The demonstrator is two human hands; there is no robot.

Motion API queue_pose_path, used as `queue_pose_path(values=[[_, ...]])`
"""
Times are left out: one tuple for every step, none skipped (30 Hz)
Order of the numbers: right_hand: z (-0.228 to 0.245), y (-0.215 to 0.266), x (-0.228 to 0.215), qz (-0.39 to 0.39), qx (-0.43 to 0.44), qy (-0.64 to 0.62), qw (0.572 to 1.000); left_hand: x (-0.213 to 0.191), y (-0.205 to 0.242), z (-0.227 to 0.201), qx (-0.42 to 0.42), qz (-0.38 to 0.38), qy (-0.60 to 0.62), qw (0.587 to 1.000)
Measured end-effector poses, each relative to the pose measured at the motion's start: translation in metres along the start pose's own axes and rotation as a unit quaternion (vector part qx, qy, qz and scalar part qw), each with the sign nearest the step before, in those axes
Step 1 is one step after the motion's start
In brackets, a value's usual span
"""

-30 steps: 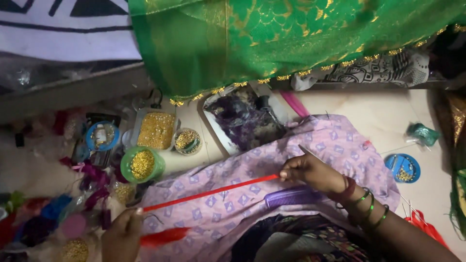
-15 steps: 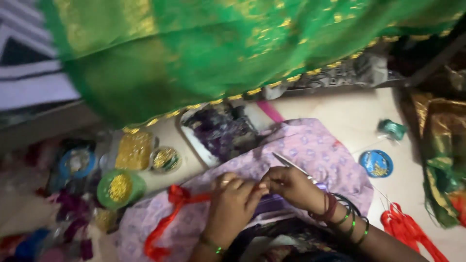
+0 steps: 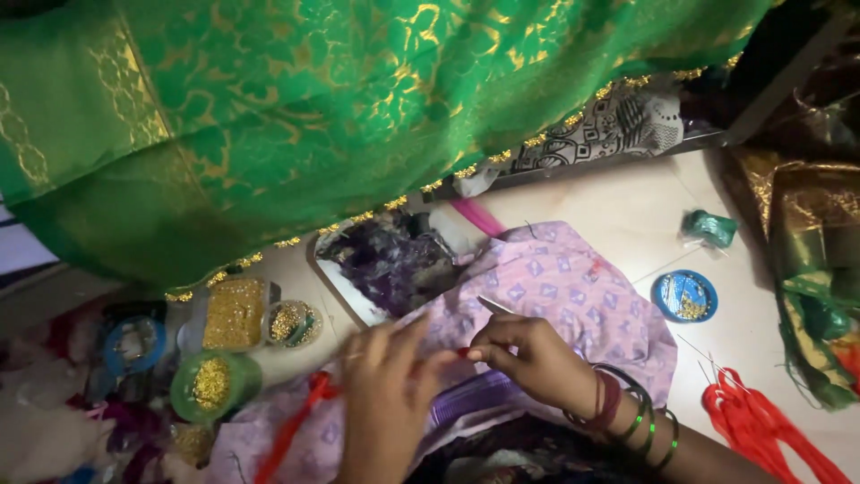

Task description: The recorder is shown cutting, tying, and assembling colorful thread and ribbons to create decorative tassels, likely for traditional clothing or home decor.

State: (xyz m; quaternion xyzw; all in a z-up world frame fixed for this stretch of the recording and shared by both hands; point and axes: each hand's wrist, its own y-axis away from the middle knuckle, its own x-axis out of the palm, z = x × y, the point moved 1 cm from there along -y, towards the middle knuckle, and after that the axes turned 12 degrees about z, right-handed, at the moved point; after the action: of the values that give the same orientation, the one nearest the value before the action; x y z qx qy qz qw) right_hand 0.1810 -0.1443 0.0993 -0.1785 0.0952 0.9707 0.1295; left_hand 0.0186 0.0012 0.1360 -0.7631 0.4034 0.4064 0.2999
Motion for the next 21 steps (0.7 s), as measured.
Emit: queue_pose_path(values=[[-0.004,0.001,0.001,-0.005,-0.011,0.0,1.0,0.007,-0.003,-0.009,0.05,0.012,0.075,0.996],[-0.008,0.002,0.004,-0.011,-0.022,0.0,1.0,0.014,-0.006,-0.017,0.099,0.024,0.149,0.984],[-0.009,0.003,0.003,-0.009,-0.024,0.001,1.0,0.024,-0.003,-0.02,0.098,0.022,0.148,0.984],[-0.009,0.002,0.002,-0.015,-0.036,0.01,0.999,0.034,-0.001,-0.021,0.097,0.042,0.223,0.969],[-0.01,0.003,0.002,-0.022,-0.048,0.017,0.998,0.045,0.0,-0.023,0.096,0.064,0.296,0.948],[-0.01,0.001,-0.001,-0.022,-0.049,0.017,0.998,0.046,0.0,-0.022,0.096,0.064,0.295,0.949],[-0.011,0.003,-0.004,-0.018,-0.025,0.012,0.999,0.048,0.0,-0.021,0.081,0.062,0.318,0.943],[-0.013,0.004,-0.006,-0.013,-0.002,0.007,1.0,0.051,0.001,-0.021,0.066,0.061,0.341,0.936],[-0.018,0.006,-0.008,-0.013,0.001,0.006,1.0,0.049,0.002,-0.021,0.064,0.063,0.342,0.935],[-0.023,0.007,-0.009,0.003,0.03,-0.016,0.999,0.046,0.002,-0.021,0.086,0.055,0.322,0.941],[-0.027,0.008,-0.01,0.019,0.059,-0.037,0.997,0.043,0.003,-0.021,0.108,0.046,0.301,0.946],[-0.028,0.009,-0.011,0.021,0.061,-0.038,0.997,0.041,0.004,-0.019,0.105,0.047,0.302,0.946],[-0.028,0.01,-0.012,0.028,0.06,-0.041,0.997,0.039,0.004,-0.017,0.143,0.042,0.247,0.958],[-0.028,0.012,-0.014,0.035,0.06,-0.043,0.997,0.037,0.004,-0.016,0.18,0.037,0.19,0.964],[-0.027,0.014,-0.015,0.035,0.062,-0.044,0.997,0.036,0.004,-0.017,0.18,0.039,0.192,0.964],[-0.025,0.016,-0.018,0.032,0.054,-0.023,0.998,0.036,0.004,-0.019,0.19,0.039,0.155,0.969],[-0.024,0.018,-0.02,0.029,0.047,-0.002,0.998,0.035,0.003,-0.021,0.202,0.04,0.118,0.971],[-0.026,0.022,-0.023,0.028,0.049,-0.003,0.998,0.037,0.002,-0.022,0.202,0.042,0.12,0.971],[-0.027,0.025,-0.026,0.02,0.057,0.018,0.998,0.037,0.001,-0.023,0.198,0.033,0.128,0.971],[-0.028,0.029,-0.03,0.013,0.066,0.04,0.997,0.037,0.0,-0.024,0.194,0.023,0.136,0.971],[-0.035,0.037,-0.033,0.012,0.066,0.039,0.997,0.043,-0.001,-0.02,0.194,0.024,0.136,0.971]])
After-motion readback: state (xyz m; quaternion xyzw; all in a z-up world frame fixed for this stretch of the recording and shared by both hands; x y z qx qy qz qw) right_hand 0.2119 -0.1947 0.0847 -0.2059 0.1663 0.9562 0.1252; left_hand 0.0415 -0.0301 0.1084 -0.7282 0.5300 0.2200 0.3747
